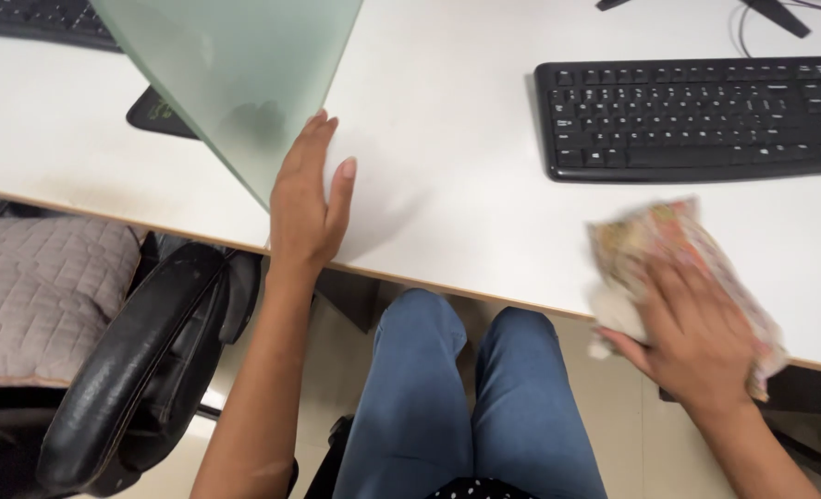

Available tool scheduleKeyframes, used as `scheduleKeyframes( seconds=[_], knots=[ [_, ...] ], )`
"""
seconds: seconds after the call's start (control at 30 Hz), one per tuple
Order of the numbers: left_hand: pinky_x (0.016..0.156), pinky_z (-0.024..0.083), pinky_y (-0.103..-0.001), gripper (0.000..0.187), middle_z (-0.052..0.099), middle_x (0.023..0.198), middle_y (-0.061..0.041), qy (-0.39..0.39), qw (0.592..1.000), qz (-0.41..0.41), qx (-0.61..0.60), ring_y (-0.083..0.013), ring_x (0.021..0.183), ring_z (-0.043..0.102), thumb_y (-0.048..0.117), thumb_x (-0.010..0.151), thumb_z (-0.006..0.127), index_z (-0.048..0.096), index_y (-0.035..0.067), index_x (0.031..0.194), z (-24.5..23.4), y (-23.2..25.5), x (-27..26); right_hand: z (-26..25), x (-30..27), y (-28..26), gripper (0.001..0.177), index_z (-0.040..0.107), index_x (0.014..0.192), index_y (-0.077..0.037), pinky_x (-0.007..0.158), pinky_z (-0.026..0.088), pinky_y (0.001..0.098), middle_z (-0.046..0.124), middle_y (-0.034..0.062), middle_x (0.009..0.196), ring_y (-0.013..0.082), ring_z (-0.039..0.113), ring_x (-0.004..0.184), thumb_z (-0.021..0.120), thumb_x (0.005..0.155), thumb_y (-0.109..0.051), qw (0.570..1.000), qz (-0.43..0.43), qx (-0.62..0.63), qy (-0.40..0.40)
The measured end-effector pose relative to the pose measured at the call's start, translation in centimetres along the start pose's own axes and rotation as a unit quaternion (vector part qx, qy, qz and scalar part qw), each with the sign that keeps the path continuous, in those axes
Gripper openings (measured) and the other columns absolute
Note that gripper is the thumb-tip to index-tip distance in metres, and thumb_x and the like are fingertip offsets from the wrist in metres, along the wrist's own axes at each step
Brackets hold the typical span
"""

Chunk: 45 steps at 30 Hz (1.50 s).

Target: Cleaning an office workstation including the keyboard, monitor, and desk surface with a cloth.

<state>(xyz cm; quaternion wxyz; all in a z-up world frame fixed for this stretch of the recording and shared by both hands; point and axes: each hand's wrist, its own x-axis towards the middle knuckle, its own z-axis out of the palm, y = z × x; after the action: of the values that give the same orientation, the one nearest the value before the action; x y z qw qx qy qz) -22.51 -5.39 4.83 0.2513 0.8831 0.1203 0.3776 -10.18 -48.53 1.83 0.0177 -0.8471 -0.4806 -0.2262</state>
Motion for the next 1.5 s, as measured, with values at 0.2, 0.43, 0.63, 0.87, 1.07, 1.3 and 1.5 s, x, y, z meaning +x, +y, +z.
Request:
scheduleKeyframes(
  seconds=[0.2, 0.43, 0.63, 0.87, 1.07, 1.3, 1.5],
  knots=[
    [0.117, 0.044, -0.046, 0.053, 0.061, 0.145, -0.025, 0.053, 0.996, 0.007, -0.066, -0.0415, 0.138, 0.058, 0.037, 0.113, 0.042, 0.060, -0.005, 0.139, -1.0, 1.3, -0.4, 1.8, 3.1, -5.9, 0.041, 0.072, 0.107, 0.001, 0.107, 0.054, 0.0521, 0.071, 0.0203, 0.128, 0.0372, 0.069, 0.119, 0.071, 0.089, -0.036, 0.993, 0.010, -0.073, 0.089],
    [0.114, 0.049, -0.041, 0.062, 0.070, 0.132, -0.021, 0.037, 0.939, -0.136, -0.315, -0.0329, 0.130, 0.066, 0.044, 0.112, 0.030, 0.062, -0.006, 0.131, -1.5, 1.1, -0.9, 7.5, 14.6, -21.2, 0.033, 0.063, 0.131, -0.002, 0.110, 0.047, 0.0532, 0.062, 0.0211, 0.143, 0.0380, 0.062, 0.131, 0.064, 0.106, -0.024, 0.970, -0.045, -0.122, 0.205],
    [0.113, 0.046, -0.044, 0.057, 0.067, 0.135, -0.023, 0.010, 0.990, -0.074, -0.122, -0.0370, 0.131, 0.063, 0.039, 0.114, 0.032, 0.061, -0.005, 0.136, -3.2, 3.8, -2.6, 10.6, 19.8, -29.4, 0.056, 0.055, 0.151, -0.003, 0.115, 0.040, 0.0560, 0.049, 0.0197, 0.156, 0.0386, 0.049, 0.142, 0.056, 0.104, -0.034, 0.987, -0.028, -0.105, 0.114],
    [0.112, 0.044, -0.047, 0.038, 0.062, 0.139, -0.025, -0.041, 0.996, -0.026, -0.069, -0.0425, 0.133, 0.057, 0.024, 0.108, 0.052, 0.059, -0.003, 0.133, 0.0, 7.3, -1.7, 8.0, 17.5, -23.1, 0.066, 0.050, 0.151, -0.006, 0.120, 0.029, 0.0513, 0.050, 0.0183, 0.152, 0.0378, 0.041, 0.143, 0.061, 0.095, -0.039, 0.960, -0.077, -0.269, 0.015],
    [0.122, 0.037, -0.047, 0.042, 0.055, 0.150, -0.024, -0.102, 0.987, 0.001, -0.128, -0.0426, 0.145, 0.048, 0.028, 0.109, 0.053, 0.057, 0.002, 0.141, 8.6, 11.7, -2.1, 1.2, 9.5, -9.6, 0.071, 0.056, 0.142, -0.001, 0.121, 0.023, 0.0518, 0.049, 0.0215, 0.151, 0.0377, 0.038, 0.145, 0.062, 0.088, -0.048, 0.985, -0.008, 0.170, -0.017],
    [0.129, 0.017, -0.053, 0.075, 0.028, 0.169, -0.023, -0.197, 0.965, 0.145, -0.093, -0.0396, 0.159, 0.024, 0.049, 0.107, 0.050, 0.031, 0.001, 0.162, 16.8, 19.6, -2.2, -2.0, 2.1, 3.3, 0.052, 0.052, 0.144, 0.003, 0.125, 0.018, 0.0509, 0.044, 0.0206, 0.159, 0.0343, 0.031, 0.154, 0.044, 0.106, -0.032, 0.974, 0.163, 0.140, -0.071],
    [0.129, 0.017, -0.048, 0.083, 0.030, 0.166, -0.020, -0.266, 0.939, 0.214, -0.052, -0.0330, 0.157, 0.026, 0.062, 0.100, 0.049, 0.035, 0.004, 0.158, 20.6, 23.2, -2.7, 0.0, 0.1, 11.1, 0.055, 0.049, 0.148, 0.000, 0.125, 0.014, 0.0558, 0.039, 0.0191, 0.164, 0.0389, 0.026, 0.155, 0.037, 0.109, -0.037, 0.959, 0.245, 0.118, -0.076]
  ],
)
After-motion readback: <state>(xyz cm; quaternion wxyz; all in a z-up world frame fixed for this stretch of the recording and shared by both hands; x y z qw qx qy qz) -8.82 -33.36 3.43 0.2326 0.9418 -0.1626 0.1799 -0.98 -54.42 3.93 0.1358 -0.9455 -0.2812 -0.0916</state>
